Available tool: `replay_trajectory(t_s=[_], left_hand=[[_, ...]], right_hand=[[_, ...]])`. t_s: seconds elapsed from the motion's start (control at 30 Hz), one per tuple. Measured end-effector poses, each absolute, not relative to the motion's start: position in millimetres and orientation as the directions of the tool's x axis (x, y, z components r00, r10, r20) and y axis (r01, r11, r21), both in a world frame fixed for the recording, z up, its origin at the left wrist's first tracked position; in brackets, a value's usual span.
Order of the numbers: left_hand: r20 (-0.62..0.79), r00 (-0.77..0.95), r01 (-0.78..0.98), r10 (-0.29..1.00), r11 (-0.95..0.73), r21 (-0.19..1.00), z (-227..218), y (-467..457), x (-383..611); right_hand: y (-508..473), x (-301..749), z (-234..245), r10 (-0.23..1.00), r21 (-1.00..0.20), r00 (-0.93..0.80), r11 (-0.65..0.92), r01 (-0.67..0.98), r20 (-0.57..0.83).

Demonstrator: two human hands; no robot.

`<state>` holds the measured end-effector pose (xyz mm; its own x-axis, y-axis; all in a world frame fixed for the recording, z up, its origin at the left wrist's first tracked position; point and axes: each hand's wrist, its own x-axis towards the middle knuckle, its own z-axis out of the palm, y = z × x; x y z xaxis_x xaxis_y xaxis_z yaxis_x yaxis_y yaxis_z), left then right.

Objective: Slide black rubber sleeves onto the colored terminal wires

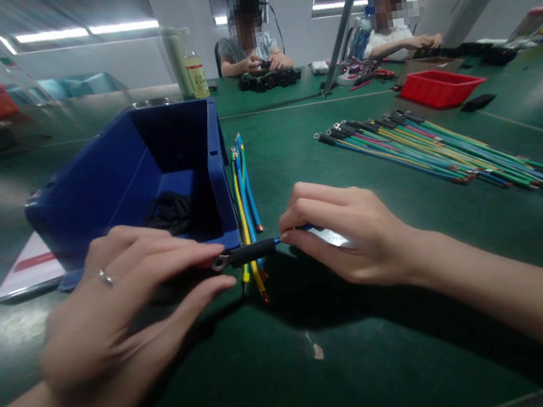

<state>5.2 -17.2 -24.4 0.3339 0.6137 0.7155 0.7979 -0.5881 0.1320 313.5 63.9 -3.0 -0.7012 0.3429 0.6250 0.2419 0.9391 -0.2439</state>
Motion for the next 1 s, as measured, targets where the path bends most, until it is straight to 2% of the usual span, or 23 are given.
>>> replay_trajectory(t_s=[0.2, 0.53, 0.67, 0.87, 0.93, 1.0], left_hand=[[0.681, 0.394, 0.789, 0.617, -0.607, 0.094, -23.3, -15.7, 3.3], [0.696, 0.364, 0.783, 0.619, -0.608, 0.132, -22.5, -15.9, 5.8], [0.704, 0.432, 0.747, 0.563, -0.662, 0.070, -20.1, -15.3, 6.0], [0.694, 0.399, 0.811, 0.599, -0.584, 0.037, -22.1, -12.0, 4.4], [0.667, 0.428, 0.819, 0.609, -0.574, -0.001, -19.4, -7.2, 1.2], [0.648, 0.477, 0.830, 0.594, -0.547, -0.109, -16.0, -0.9, -1.9]], right_hand=[[62.0, 311.7, -3.0, 0.338, -0.259, -0.715, 0.940, 0.222, 0.612], [64.8, 311.9, -3.6, 0.328, -0.245, -0.714, 0.944, 0.221, 0.618], [65.7, 316.1, -1.8, 0.293, -0.203, -0.691, 0.956, 0.211, 0.661], [75.4, 325.9, 6.2, 0.305, -0.203, -0.587, 0.951, 0.234, 0.750], [83.0, 328.9, 4.2, 0.305, -0.202, -0.560, 0.950, 0.239, 0.771], [91.2, 331.0, -0.9, 0.333, -0.210, -0.537, 0.937, 0.278, 0.775]])
